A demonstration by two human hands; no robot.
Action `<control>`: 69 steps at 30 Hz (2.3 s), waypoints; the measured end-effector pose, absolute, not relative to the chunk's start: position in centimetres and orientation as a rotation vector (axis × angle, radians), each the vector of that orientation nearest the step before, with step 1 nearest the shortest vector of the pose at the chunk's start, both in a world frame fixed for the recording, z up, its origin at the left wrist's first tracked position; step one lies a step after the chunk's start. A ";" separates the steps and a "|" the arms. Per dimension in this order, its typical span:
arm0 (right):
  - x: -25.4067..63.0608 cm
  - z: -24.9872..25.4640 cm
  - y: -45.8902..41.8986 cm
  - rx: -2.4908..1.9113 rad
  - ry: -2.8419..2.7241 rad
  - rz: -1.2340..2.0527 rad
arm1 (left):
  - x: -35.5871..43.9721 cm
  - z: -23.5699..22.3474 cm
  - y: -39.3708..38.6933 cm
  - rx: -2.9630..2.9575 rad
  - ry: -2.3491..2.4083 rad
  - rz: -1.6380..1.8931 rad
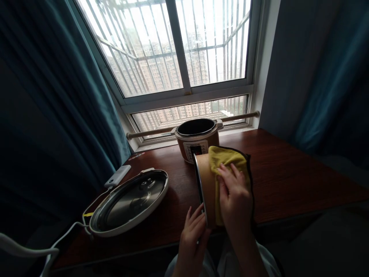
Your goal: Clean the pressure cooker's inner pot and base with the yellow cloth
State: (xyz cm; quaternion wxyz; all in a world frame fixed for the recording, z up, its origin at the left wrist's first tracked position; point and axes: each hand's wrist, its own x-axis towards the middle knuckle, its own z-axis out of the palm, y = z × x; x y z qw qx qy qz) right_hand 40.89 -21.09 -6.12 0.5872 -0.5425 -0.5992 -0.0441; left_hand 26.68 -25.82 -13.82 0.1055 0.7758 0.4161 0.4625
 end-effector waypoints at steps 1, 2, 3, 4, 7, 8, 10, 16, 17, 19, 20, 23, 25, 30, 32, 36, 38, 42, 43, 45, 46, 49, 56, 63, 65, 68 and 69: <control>39.9 -5.9 -21.4 -1.234 -1.453 -0.120 | 26.8 -13.8 -25.8 2.260 1.229 1.402; 39.2 -5.7 -21.6 -1.206 -1.494 -0.129 | 26.8 -13.9 -25.8 2.263 1.215 1.407; 38.7 -5.6 -21.8 -1.187 -1.517 -0.131 | 26.7 -13.9 -25.8 2.284 1.199 1.390; 38.5 -5.6 -21.8 -1.183 -1.519 -0.125 | 26.5 -13.9 -25.8 2.318 1.184 1.357; 40.0 -6.0 -21.4 -1.239 -1.435 -0.103 | 25.8 -14.2 -25.9 2.411 1.162 1.264; 40.9 -6.3 -21.1 -1.263 -1.380 -0.095 | 25.7 -14.5 -26.0 2.413 1.171 1.284; 43.1 -6.9 -20.7 -1.299 -1.250 -0.058 | 25.6 -15.4 -26.1 2.416 1.179 1.360; 46.6 -7.9 -20.4 -1.420 -0.993 0.214 | 25.0 -18.4 -26.4 2.609 1.243 1.319; 46.6 -7.9 -20.5 -1.438 -0.972 0.236 | 24.8 -18.6 -26.4 2.630 1.274 1.292; 46.5 -7.9 -20.5 -1.459 -0.947 0.254 | 24.6 -18.3 -26.5 2.647 1.318 1.253; 46.5 -7.9 -20.5 -1.465 -0.944 0.252 | 24.5 -18.0 -26.5 2.638 1.325 1.248; 46.4 -7.9 -20.5 -1.452 -0.978 0.177 | 24.9 -16.8 -26.4 2.558 1.294 1.301; 46.1 -7.8 -20.7 -1.403 -1.055 0.067 | 25.4 -16.2 -26.3 2.492 1.282 1.357; 42.3 -6.4 -21.9 -1.203 -1.400 -0.150 | 26.5 -16.2 -26.4 2.451 1.238 1.416; 40.4 -5.7 -22.4 -1.119 -1.520 -0.180 | 26.4 -16.6 -26.5 2.479 1.216 1.414; 39.8 -5.0 -22.3 -1.136 -1.555 -0.154 | 25.9 -17.2 -26.8 2.595 1.201 1.360; 41.2 -5.3 -21.8 -1.216 -1.493 -0.143 | 25.5 -17.7 -26.7 2.732 1.151 1.276; 44.4 -6.9 -20.7 -1.298 -1.270 -0.067 | 25.1 -19.5 -26.3 2.942 1.121 1.133; 44.9 -7.3 -20.5 -1.298 -1.223 -0.041 | 25.1 -19.9 -26.2 2.956 1.139 1.125; 45.3 -8.0 -20.2 -1.293 -1.163 -0.008 | 25.1 -20.5 -26.0 2.933 1.225 1.115; 45.4 -8.3 -20.1 -1.291 -1.147 -0.002 | 25.2 -20.6 -26.0 2.897 1.285 1.108; 45.2 -8.5 -20.0 -1.295 -1.126 -0.019 | 25.8 -19.9 -26.4 2.761 1.369 1.123; 41.4 -6.6 -21.7 -1.240 -1.400 -0.177 | 27.9 -16.9 -27.0 2.393 1.400 1.417; 40.9 -6.0 -21.9 -1.165 -1.468 -0.132 | 27.0 -17.4 -27.1 2.497 1.353 1.382; 42.7 -6.5 -21.3 -1.229 -1.365 -0.094 | 26.2 -17.9 -26.9 2.644 1.296 1.300; 45.1 -7.6 -20.7 -1.275 -1.180 0.007 | 25.3 -18.7 -26.7 2.824 1.224 1.179; 45.7 -7.9 -20.5 -1.288 -1.133 0.045 | 25.2 -18.8 -26.7 2.824 1.249 1.163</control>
